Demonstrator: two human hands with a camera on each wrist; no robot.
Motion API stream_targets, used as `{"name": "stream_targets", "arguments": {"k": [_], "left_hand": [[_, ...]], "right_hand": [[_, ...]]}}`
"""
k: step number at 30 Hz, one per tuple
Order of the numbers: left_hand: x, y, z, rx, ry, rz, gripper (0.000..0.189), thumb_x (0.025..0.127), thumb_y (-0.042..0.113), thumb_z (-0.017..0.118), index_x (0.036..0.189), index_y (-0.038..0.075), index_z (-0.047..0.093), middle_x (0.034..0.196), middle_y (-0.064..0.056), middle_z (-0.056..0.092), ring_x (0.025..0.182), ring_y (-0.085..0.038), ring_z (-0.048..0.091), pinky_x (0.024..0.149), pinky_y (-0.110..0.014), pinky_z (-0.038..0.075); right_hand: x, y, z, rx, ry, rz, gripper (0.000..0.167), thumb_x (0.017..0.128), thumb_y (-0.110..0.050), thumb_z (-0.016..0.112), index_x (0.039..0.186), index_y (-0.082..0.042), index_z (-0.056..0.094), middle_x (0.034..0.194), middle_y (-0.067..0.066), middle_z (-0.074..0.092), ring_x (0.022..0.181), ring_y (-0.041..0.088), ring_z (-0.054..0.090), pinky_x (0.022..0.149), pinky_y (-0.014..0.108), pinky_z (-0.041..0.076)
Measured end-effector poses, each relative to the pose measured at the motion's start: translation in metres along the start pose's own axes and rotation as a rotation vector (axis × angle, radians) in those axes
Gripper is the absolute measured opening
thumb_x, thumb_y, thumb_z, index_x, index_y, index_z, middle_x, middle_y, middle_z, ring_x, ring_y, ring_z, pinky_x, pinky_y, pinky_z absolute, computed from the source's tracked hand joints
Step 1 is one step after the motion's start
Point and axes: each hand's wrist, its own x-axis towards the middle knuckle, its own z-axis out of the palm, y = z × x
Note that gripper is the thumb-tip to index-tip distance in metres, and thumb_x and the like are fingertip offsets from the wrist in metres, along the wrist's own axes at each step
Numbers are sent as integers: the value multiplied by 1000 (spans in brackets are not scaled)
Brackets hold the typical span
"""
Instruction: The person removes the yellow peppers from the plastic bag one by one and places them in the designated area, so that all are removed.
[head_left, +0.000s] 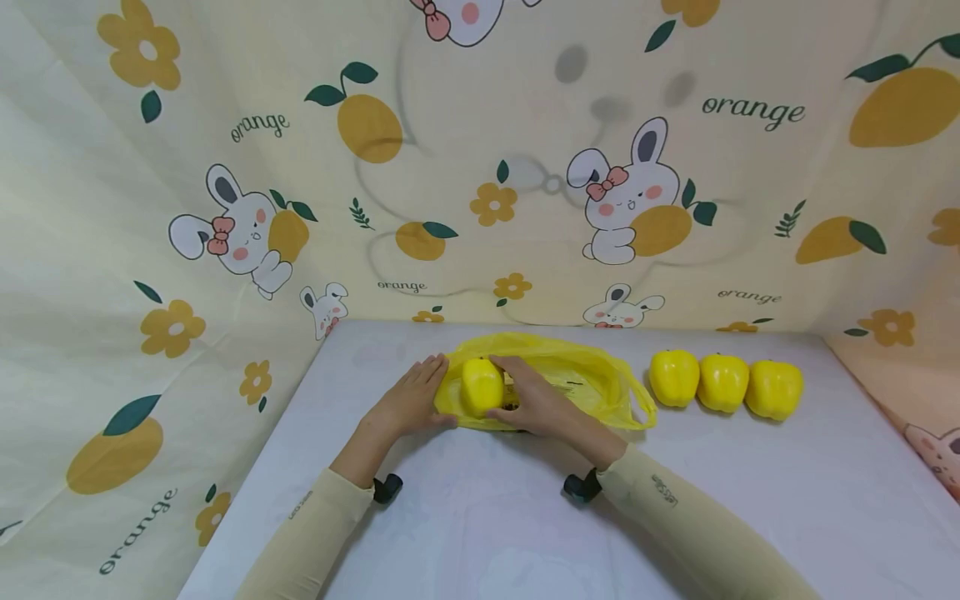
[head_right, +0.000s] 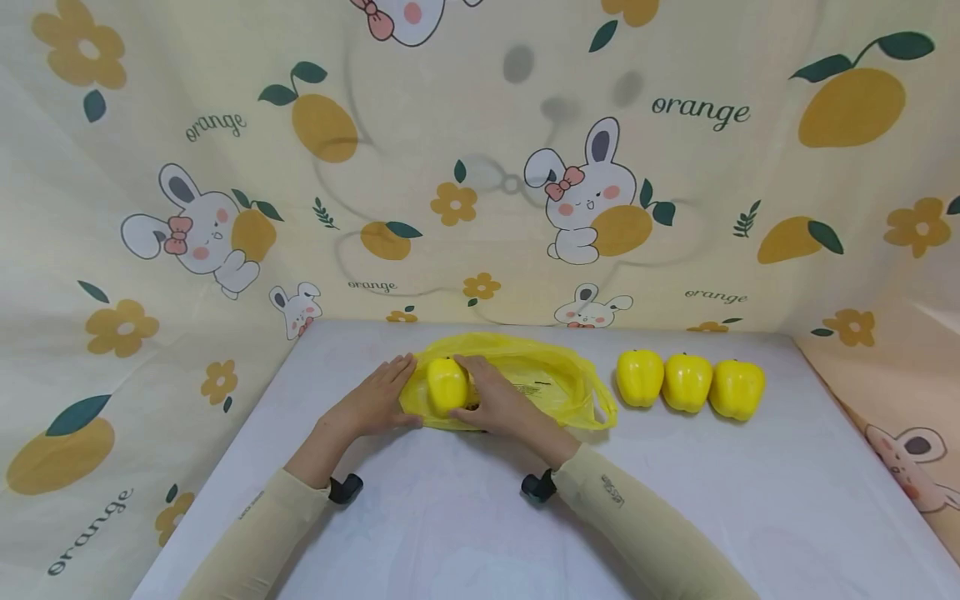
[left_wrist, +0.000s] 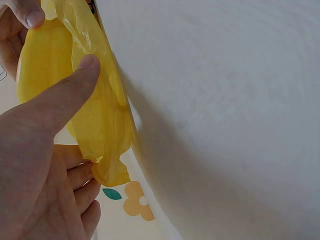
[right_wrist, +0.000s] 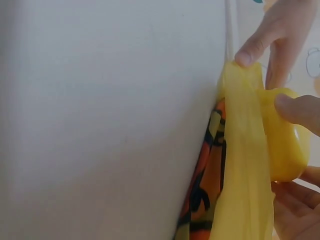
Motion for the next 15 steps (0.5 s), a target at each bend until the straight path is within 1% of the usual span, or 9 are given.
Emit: {"name": "stream_targets", "arguments": {"k": [6, 10, 15], "left_hand": [[1, -1, 2, -6, 1, -2, 108, 97, 55, 76, 170, -2, 21, 179, -17, 17, 166, -32, 15, 137, -44, 9], [1, -1, 1, -6, -5, -2, 108, 97, 56, 76, 170, -2, 20, 179, -17, 17, 166, -32, 14, 137, -44, 9], [1, -1, 1, 4, -22, -4, 109, 98, 57, 74, 171, 0, 16, 180, -16, 13, 167, -31, 11, 137, -43, 7]], "right_hand": [[-7, 8, -8, -5, 19, 3, 92, 93, -33, 88, 166, -8, 37, 163, 15, 46, 146, 35, 50, 124, 55, 42], [-11, 10, -15, 8, 37, 5, 92, 92, -30, 88, 165, -7, 37, 161, 17, 47, 143, 36, 53, 122, 56, 44], [-17, 14, -21, 14, 61, 17, 93, 92, -28, 88, 165, -6, 35, 161, 18, 46, 143, 37, 52, 121, 56, 45]]}}
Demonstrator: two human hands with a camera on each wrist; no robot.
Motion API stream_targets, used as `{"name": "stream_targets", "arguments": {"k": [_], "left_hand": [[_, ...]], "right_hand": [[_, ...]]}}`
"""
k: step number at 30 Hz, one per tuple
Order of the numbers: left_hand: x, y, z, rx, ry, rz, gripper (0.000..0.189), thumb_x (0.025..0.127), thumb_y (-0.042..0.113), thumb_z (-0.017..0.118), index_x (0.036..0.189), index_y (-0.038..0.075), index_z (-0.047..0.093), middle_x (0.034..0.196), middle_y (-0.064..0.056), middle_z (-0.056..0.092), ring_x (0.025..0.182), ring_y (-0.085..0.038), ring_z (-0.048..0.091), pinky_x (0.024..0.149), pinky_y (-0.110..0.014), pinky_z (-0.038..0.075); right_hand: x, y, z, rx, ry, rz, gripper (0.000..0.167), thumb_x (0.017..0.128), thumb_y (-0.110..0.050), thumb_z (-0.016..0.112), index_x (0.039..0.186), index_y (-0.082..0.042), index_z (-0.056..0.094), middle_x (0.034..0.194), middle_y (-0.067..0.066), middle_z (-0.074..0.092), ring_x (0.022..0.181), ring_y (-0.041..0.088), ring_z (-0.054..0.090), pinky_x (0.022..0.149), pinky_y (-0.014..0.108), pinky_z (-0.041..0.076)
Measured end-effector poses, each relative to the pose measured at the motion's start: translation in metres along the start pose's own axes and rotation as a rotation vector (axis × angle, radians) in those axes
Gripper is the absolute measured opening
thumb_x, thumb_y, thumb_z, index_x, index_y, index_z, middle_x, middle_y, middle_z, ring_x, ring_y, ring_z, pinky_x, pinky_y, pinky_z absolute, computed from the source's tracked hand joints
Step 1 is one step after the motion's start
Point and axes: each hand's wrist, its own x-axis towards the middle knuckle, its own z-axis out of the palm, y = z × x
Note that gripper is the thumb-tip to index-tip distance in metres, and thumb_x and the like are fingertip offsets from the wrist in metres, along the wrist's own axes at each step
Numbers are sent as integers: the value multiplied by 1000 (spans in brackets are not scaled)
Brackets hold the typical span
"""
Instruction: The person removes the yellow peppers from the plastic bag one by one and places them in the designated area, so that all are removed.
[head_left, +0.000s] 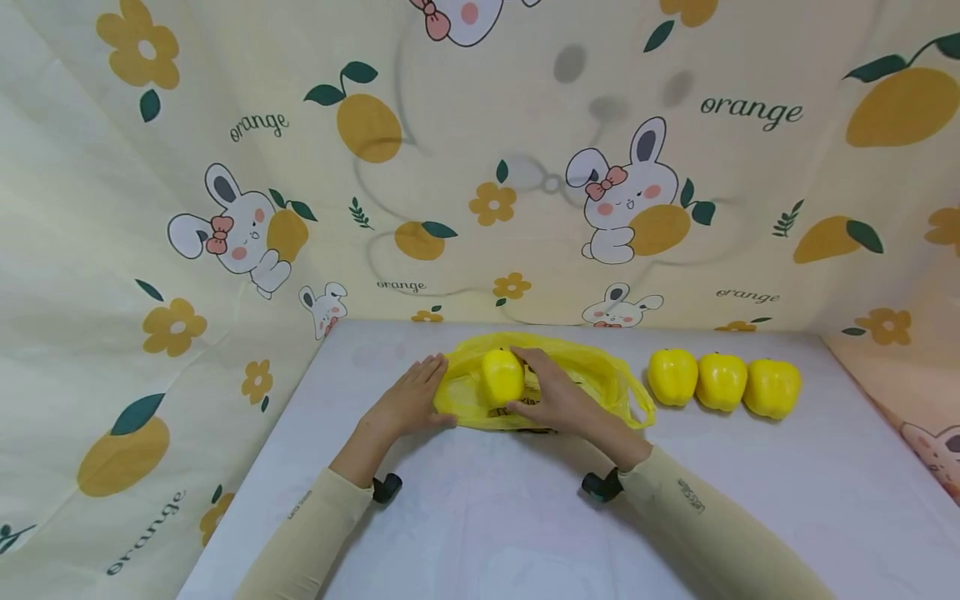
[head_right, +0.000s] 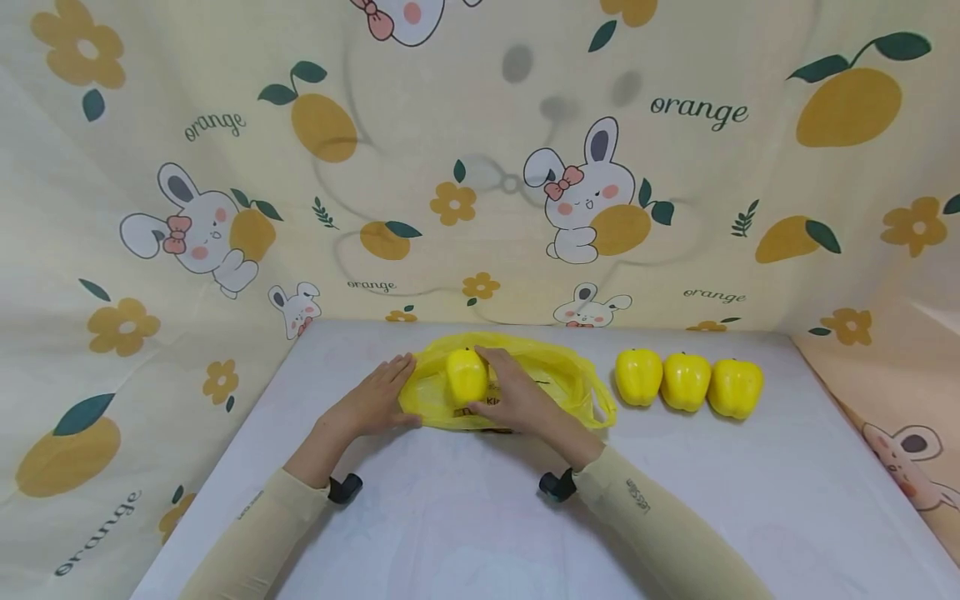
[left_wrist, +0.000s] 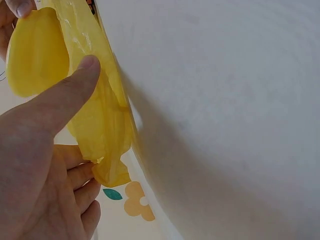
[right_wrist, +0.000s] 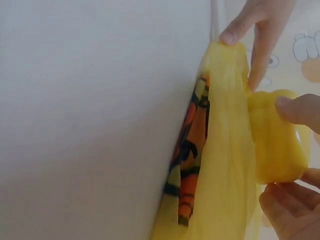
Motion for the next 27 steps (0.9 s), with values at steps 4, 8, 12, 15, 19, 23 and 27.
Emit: {"name": "stream_targets", "arguments": {"k": [4, 8, 12, 15, 19, 23, 27], "left_hand": [[0, 0, 0, -1, 1, 4, 109, 98, 56, 74, 170, -1, 17, 179, -16, 13, 167, -31, 12, 137, -43, 8], [0, 0, 1, -12, 4, 0, 109, 97, 56, 75, 170, -1, 18, 179, -16, 15, 166, -31, 13, 137, -44, 8], [1, 0, 0, -13, 1, -6, 109, 97, 56, 75, 171, 0, 17, 180, -15, 14, 167, -30, 12, 137, -43, 8], [0, -1, 0, -6, -3, -4, 109, 98, 57, 75, 171, 0, 16, 180, -15, 13, 167, -30, 12, 137, -43, 7], [0, -1, -1, -10, 0, 4, 110, 98, 56, 75, 170, -1, 17, 179, -16, 14, 166, -31, 12, 137, -44, 8], [-1, -1, -1, -12, 0, 6, 109, 98, 56, 75, 170, -1, 17, 179, -16, 14, 167, -31, 12, 137, -44, 8], [-1, -2, 0, -4, -7, 7, 109, 99, 56, 73, 171, -1, 15, 180, -16, 13, 167, -31, 11, 137, -43, 7]], "right_hand": [[-4, 4, -5, 5, 23, 0, 94, 91, -26, 89, 165, -6, 34, 160, 18, 47, 140, 38, 54, 119, 57, 47], [-10, 6, -10, 9, 43, -7, 94, 91, -23, 89, 165, -5, 34, 158, 19, 48, 139, 39, 55, 118, 57, 49], [-16, 9, -16, 12, 66, -25, 94, 90, -17, 89, 164, -2, 33, 157, 21, 48, 139, 40, 54, 117, 58, 49], [-21, 11, -21, 33, 79, -34, 93, 90, -14, 89, 163, -1, 34, 157, 22, 47, 140, 41, 53, 117, 60, 48], [-26, 14, -27, 46, 97, -49, 92, 90, -12, 89, 163, 1, 34, 156, 23, 47, 140, 41, 53, 116, 62, 48], [-32, 18, -34, 31, 116, -49, 91, 89, -12, 89, 162, 1, 35, 155, 23, 48, 138, 41, 53, 116, 62, 48], [-37, 22, -41, 24, 131, -36, 92, 88, -12, 90, 163, -1, 36, 155, 21, 48, 137, 39, 53, 116, 62, 48]]}}
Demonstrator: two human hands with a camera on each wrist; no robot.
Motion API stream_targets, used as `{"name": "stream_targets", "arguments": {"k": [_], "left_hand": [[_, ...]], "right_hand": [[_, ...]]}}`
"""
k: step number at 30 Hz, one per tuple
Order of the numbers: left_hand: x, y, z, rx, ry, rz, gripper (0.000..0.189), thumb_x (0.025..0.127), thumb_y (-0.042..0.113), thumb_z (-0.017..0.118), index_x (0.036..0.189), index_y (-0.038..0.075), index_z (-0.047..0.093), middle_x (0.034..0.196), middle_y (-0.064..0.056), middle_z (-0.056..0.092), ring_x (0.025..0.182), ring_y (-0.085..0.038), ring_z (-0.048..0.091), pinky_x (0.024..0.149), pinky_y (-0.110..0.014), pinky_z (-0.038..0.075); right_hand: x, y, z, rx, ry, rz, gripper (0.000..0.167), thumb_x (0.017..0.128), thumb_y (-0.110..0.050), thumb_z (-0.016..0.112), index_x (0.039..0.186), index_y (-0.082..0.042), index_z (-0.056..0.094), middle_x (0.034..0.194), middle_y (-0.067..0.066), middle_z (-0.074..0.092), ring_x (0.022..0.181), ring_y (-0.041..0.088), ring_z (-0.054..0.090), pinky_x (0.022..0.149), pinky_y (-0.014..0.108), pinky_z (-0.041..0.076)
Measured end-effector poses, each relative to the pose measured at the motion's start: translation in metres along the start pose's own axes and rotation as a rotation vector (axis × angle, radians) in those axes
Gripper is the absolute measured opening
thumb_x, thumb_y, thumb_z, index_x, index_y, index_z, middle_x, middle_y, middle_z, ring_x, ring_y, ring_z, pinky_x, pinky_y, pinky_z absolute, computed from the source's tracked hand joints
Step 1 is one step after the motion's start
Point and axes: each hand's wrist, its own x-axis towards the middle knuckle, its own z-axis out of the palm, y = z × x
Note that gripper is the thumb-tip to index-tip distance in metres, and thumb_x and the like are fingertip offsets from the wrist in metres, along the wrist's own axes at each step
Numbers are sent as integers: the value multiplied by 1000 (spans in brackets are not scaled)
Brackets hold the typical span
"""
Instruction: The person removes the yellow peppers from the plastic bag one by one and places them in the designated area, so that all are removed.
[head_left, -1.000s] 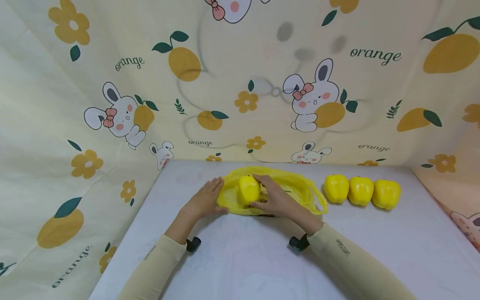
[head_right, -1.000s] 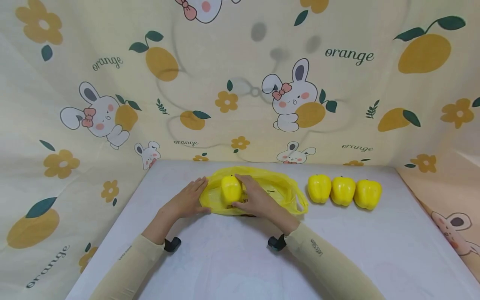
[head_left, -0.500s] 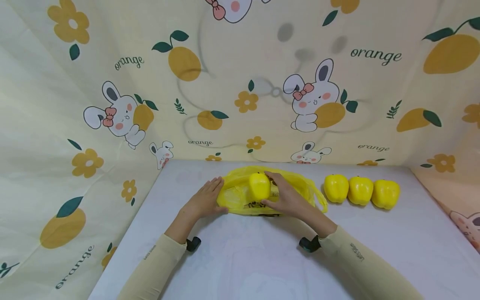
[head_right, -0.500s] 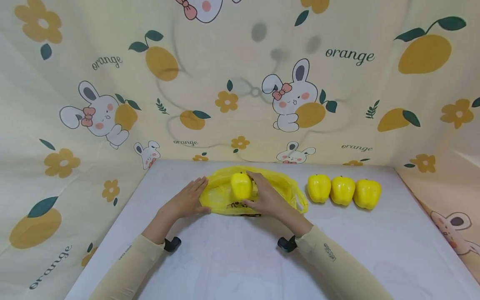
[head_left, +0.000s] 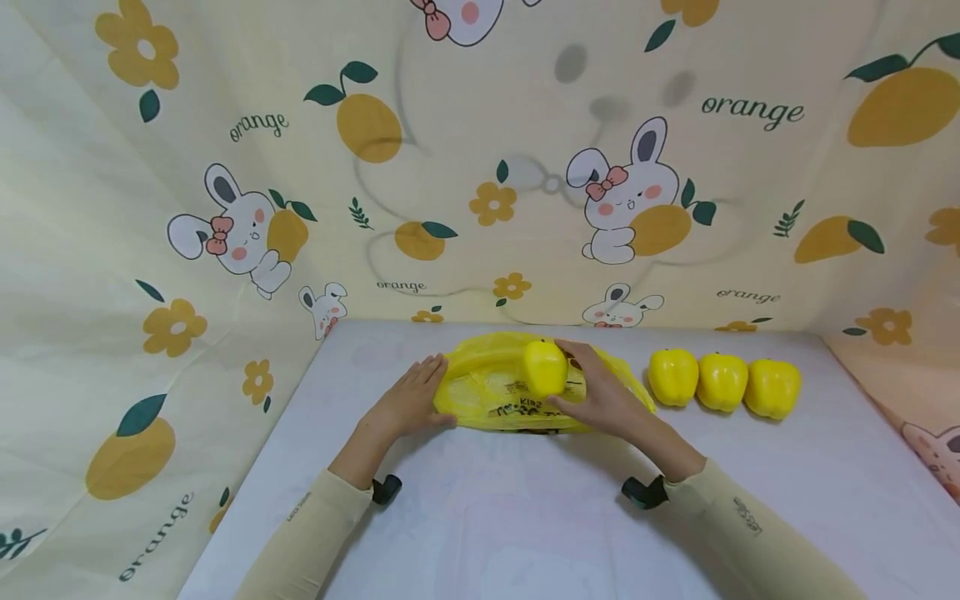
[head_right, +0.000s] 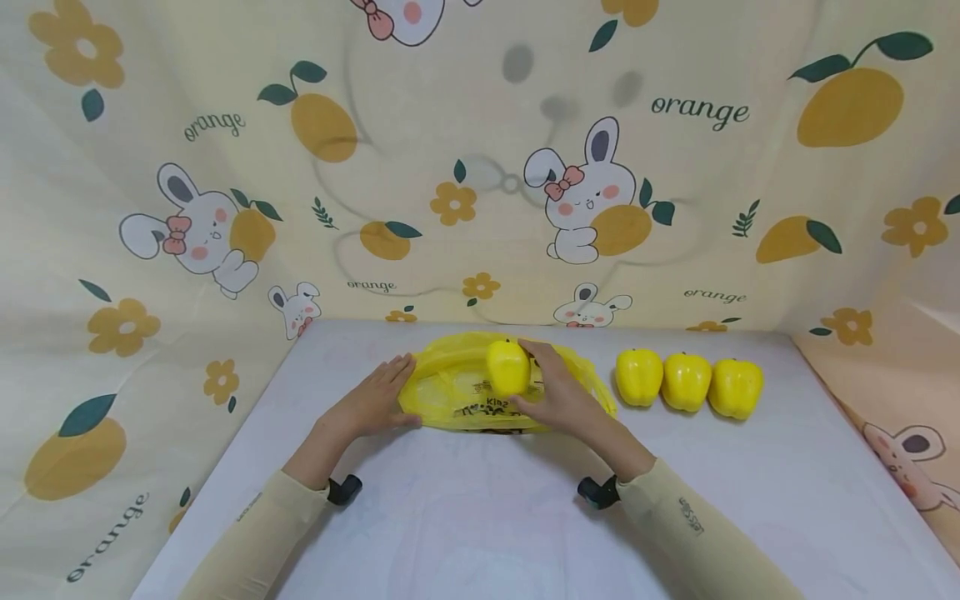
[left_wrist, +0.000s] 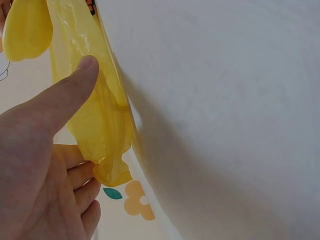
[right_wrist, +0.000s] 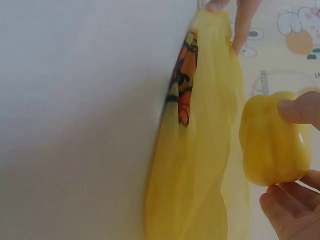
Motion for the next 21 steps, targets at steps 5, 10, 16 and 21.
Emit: {"name": "stream_targets", "arguments": {"k": [5, 10, 16, 21], "left_hand": [[0, -1, 1, -3, 10, 7, 108, 99, 56, 73, 170, -2, 16, 179, -17, 14, 167, -32, 12, 137, -44, 8], [0, -1, 2, 6, 8, 7, 108, 99, 57, 73, 170, -2, 16, 179, -17, 13, 167, -32, 11, 137, -44, 7], [0, -2, 3, 4, 13, 5, 108, 99, 56, 73, 170, -1, 16, 179, -17, 13, 167, -32, 12, 137, -44, 8], [-1, -1, 1, 3, 10, 8, 107, 99, 55, 73, 170, -2, 16, 179, -17, 13, 166, -32, 12, 137, -43, 8]], "right_hand": [[-6, 6, -9, -13, 13, 21, 94, 88, -10, 89, 163, -3, 34, 156, 20, 47, 139, 39, 52, 117, 61, 47], [-12, 12, -17, -6, 30, 46, 95, 87, -7, 89, 164, -1, 33, 158, 22, 44, 140, 41, 51, 117, 61, 47], [-19, 18, -27, 1, 54, 35, 93, 86, -5, 89, 162, 2, 35, 157, 25, 44, 139, 44, 50, 116, 64, 46], [-27, 20, -39, -23, 71, 29, 92, 86, -3, 89, 161, 3, 36, 155, 25, 45, 137, 43, 52, 114, 65, 47]]}}
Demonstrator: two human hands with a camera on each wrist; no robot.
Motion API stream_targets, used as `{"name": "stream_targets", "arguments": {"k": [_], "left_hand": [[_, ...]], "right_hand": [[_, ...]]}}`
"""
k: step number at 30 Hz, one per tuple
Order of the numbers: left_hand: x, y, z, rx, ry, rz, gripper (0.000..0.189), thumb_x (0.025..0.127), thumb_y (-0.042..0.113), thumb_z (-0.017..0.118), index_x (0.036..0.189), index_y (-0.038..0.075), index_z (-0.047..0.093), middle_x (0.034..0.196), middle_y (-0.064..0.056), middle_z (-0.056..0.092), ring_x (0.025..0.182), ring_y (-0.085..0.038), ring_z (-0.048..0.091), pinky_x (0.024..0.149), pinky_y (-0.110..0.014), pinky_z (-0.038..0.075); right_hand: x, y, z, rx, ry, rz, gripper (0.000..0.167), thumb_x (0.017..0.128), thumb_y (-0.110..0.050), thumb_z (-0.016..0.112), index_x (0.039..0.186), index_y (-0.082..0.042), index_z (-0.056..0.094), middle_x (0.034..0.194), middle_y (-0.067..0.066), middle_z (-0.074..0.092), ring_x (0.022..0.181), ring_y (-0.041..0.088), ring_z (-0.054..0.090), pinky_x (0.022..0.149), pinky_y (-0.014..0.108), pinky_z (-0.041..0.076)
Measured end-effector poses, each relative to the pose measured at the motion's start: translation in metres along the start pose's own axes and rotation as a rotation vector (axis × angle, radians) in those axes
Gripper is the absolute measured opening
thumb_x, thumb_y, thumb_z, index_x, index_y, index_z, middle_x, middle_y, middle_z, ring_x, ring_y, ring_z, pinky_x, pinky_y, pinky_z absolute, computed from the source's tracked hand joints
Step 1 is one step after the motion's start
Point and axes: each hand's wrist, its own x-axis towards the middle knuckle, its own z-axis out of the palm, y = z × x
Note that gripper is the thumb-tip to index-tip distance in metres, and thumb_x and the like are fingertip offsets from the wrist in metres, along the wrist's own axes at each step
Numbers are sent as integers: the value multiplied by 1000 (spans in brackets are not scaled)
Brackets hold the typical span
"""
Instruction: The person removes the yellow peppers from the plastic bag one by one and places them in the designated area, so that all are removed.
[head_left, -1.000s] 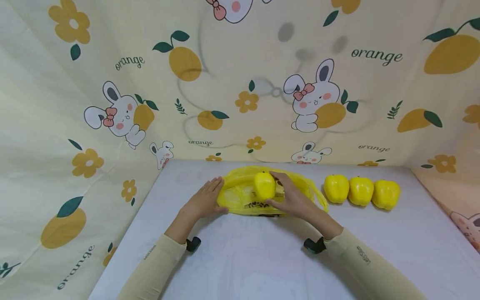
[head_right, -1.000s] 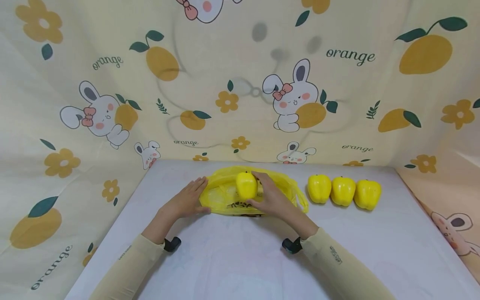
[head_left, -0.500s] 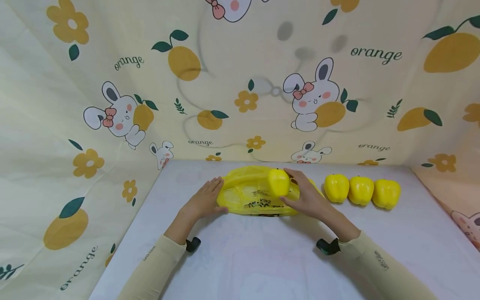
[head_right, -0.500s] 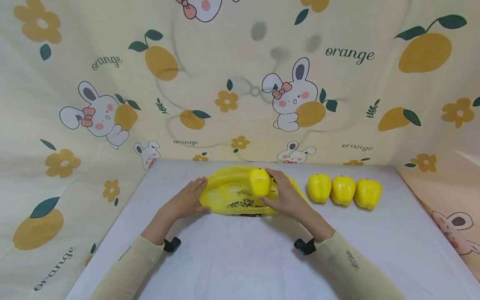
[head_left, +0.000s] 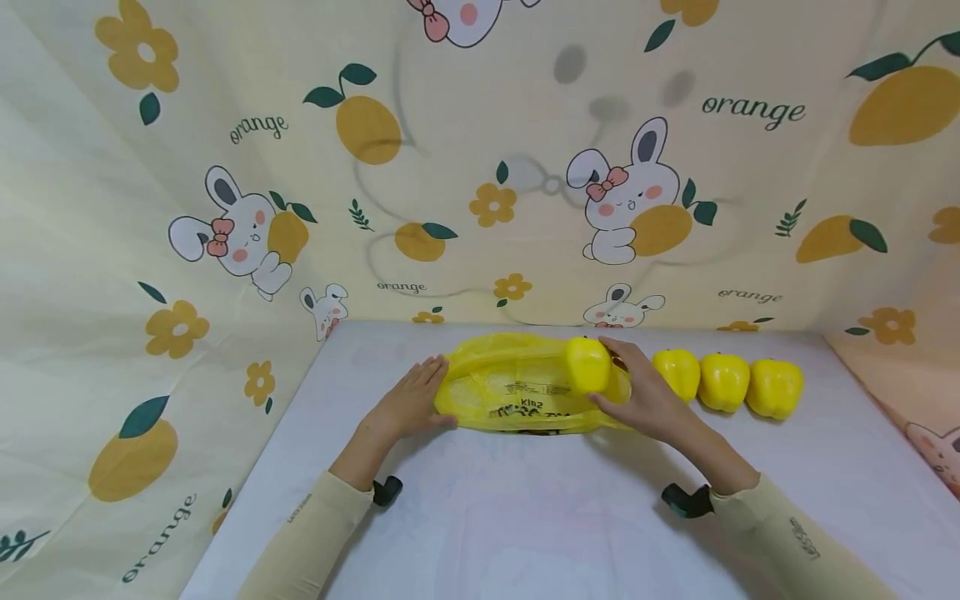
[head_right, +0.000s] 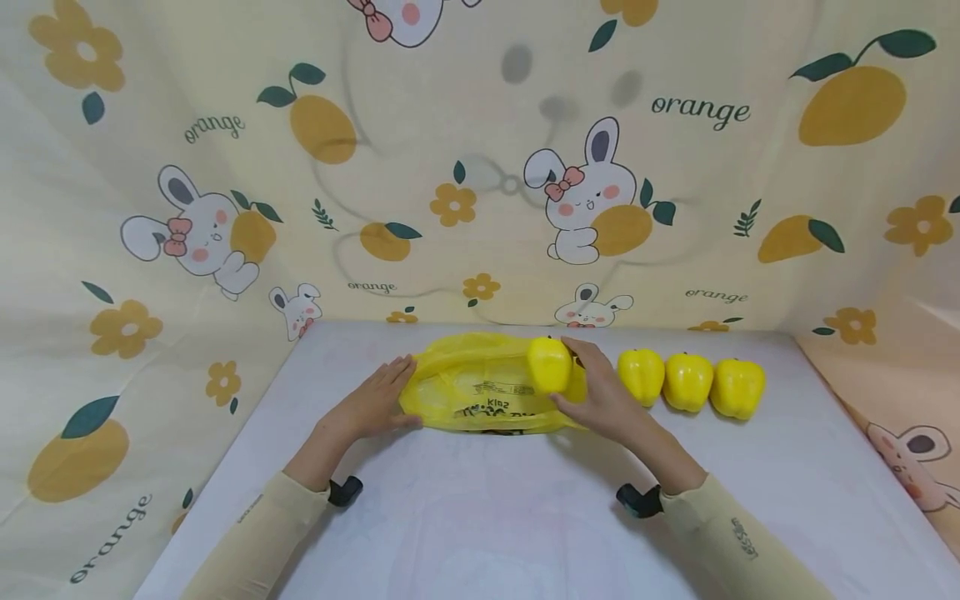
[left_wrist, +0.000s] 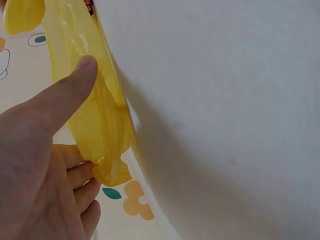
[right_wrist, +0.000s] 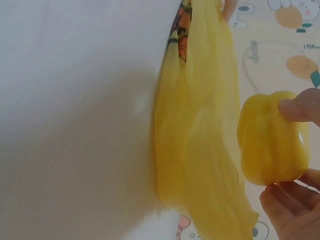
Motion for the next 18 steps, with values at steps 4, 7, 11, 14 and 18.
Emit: {"name": "stream_targets", "arguments": {"k": [4, 7, 11, 14, 18], "left_hand": [[0, 1, 0, 1, 3, 0, 107, 100, 55, 73, 170, -2, 17, 179, -17, 14, 166, -32, 12, 137, -43, 8], [0, 1, -1, -3, 7, -1, 107, 100, 55, 73, 170, -1, 17, 179, -16, 14, 166, -32, 13, 137, -43, 8], [0, 1, -1, -3, 10, 0, 107, 100, 55, 73, 170, -2, 17, 179, -16, 14, 166, -32, 13, 137, -43, 8], [0, 2, -1, -6, 12, 2, 106, 100, 55, 73, 170, -2, 17, 179, -16, 15, 166, -32, 13, 137, -44, 8], [0, 2, 0, -1, 9, -1, 106, 100, 55, 73, 170, -2, 17, 179, -16, 15, 166, -32, 13, 137, -43, 8]], "right_hand": [[-4, 3, -8, -17, 13, -9, 92, 86, -3, 89, 161, 5, 36, 155, 26, 45, 137, 46, 52, 113, 66, 47], [-8, 5, -13, -28, 20, -3, 92, 86, -2, 88, 161, 5, 35, 155, 27, 44, 138, 46, 51, 114, 66, 46], [-12, 9, -20, -26, 22, 27, 93, 86, -1, 88, 161, 5, 34, 155, 27, 43, 140, 48, 50, 114, 67, 44], [-16, 10, -25, -20, 29, 45, 95, 85, 0, 88, 162, 4, 33, 156, 27, 42, 140, 49, 49, 114, 68, 44], [-22, 13, -33, -10, 50, 41, 95, 85, 1, 88, 162, 5, 32, 156, 28, 41, 139, 50, 48, 112, 70, 44]]}}
